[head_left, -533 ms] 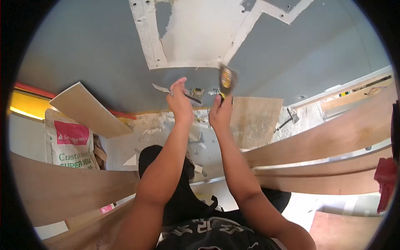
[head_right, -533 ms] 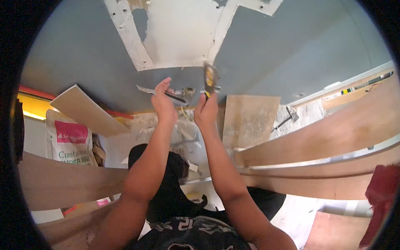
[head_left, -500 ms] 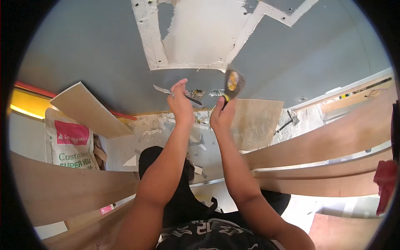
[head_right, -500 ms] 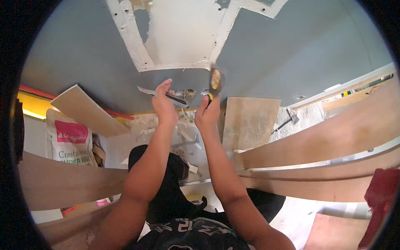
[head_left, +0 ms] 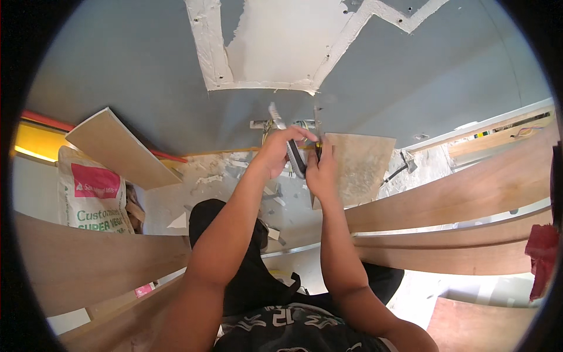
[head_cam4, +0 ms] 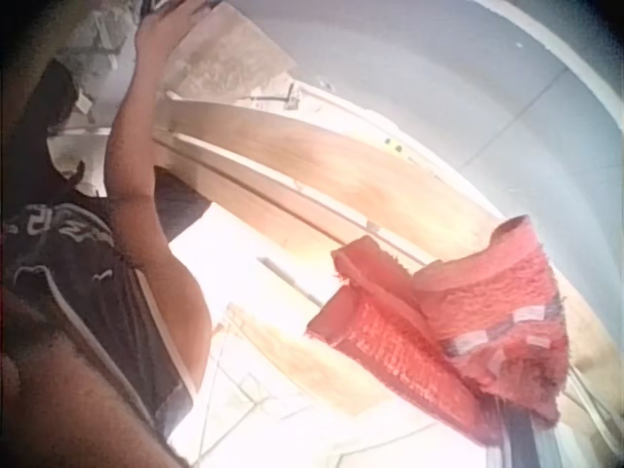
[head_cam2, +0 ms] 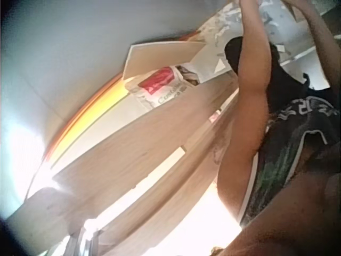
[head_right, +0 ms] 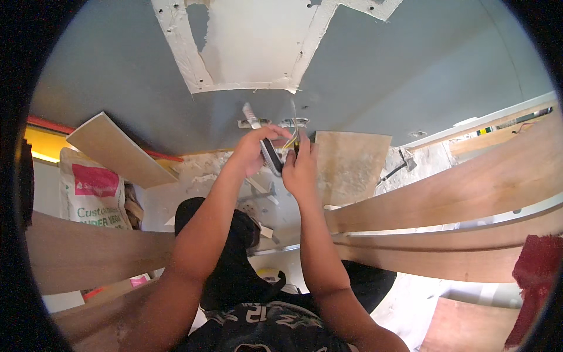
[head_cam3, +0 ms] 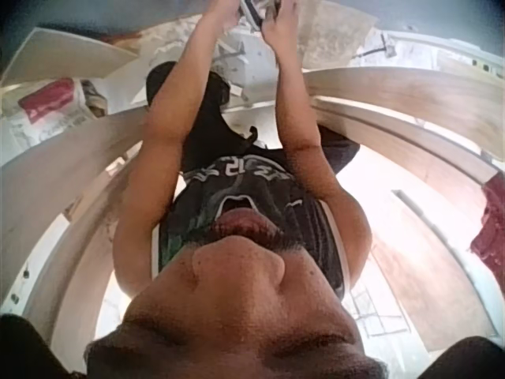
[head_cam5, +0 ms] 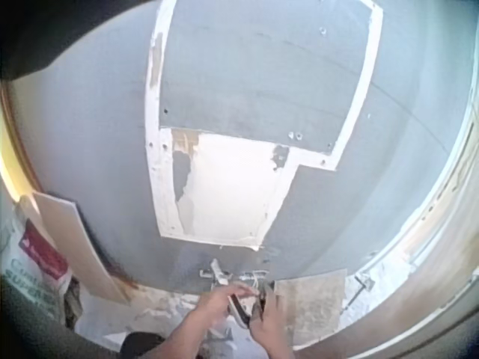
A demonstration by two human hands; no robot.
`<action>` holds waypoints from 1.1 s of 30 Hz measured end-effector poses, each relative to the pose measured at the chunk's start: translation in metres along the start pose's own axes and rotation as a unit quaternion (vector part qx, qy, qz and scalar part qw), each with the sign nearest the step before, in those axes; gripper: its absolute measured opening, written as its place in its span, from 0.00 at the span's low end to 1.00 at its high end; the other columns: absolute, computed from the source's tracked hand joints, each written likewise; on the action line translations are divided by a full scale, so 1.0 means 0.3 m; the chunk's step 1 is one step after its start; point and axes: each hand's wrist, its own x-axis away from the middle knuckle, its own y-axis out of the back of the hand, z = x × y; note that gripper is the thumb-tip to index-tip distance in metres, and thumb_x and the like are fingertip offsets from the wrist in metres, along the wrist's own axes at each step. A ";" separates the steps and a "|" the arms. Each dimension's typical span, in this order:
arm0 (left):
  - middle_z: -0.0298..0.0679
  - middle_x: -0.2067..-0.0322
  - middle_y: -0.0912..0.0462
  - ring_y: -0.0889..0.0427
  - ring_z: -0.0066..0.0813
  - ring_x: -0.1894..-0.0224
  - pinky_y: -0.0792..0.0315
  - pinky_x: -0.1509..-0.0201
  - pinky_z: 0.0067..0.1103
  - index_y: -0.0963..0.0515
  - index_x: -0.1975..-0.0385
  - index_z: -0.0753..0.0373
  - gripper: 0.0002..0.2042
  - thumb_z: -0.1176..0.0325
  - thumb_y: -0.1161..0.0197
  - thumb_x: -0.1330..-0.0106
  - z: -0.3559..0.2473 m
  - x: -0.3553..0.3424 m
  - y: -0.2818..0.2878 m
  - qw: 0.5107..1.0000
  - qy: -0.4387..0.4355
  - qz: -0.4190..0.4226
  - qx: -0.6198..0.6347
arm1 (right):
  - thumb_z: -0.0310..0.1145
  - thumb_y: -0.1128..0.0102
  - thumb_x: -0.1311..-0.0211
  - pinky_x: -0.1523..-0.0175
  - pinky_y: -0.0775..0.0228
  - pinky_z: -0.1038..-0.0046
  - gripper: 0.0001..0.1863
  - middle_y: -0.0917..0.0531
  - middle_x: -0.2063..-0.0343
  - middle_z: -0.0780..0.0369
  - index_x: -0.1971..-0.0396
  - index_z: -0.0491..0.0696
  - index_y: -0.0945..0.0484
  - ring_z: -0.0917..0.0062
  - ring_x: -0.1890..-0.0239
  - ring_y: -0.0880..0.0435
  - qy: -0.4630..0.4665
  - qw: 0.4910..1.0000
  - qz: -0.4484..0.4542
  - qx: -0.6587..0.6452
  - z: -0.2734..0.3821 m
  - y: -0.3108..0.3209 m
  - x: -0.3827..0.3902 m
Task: Cutting and scraping around a drywall patch area using a utility knife and putty knife.
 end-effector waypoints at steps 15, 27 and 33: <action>0.39 0.55 0.17 0.20 0.27 0.52 0.28 0.45 0.24 0.22 0.42 0.65 0.20 0.59 0.44 0.27 0.101 -0.012 -0.167 0.985 0.111 0.019 -0.127 | 0.26 0.43 0.32 0.51 0.24 0.68 0.19 0.17 0.56 0.54 0.43 0.42 0.27 0.69 0.57 0.17 -0.026 0.996 0.081 -0.038 0.017 0.132 0.119; 0.58 0.51 0.19 0.21 0.46 0.45 0.31 0.39 0.32 0.24 0.46 0.77 0.40 0.35 0.48 0.29 0.063 -0.055 -0.025 0.938 -0.098 -0.246 -0.222 | 0.33 0.40 0.31 0.44 0.27 0.59 0.23 0.19 0.50 0.45 0.39 0.42 0.29 0.49 0.48 0.19 0.059 0.997 -0.010 0.042 0.027 0.056 -0.148; 0.59 0.52 0.18 0.20 0.46 0.47 0.30 0.42 0.32 0.21 0.51 0.77 0.36 0.39 0.48 0.27 0.087 -0.082 0.003 0.934 -0.116 -0.300 -0.158 | 0.32 0.34 0.36 0.44 0.26 0.59 0.24 0.18 0.49 0.49 0.41 0.46 0.25 0.51 0.48 0.18 0.133 0.986 -0.068 0.079 -0.018 -0.014 -0.217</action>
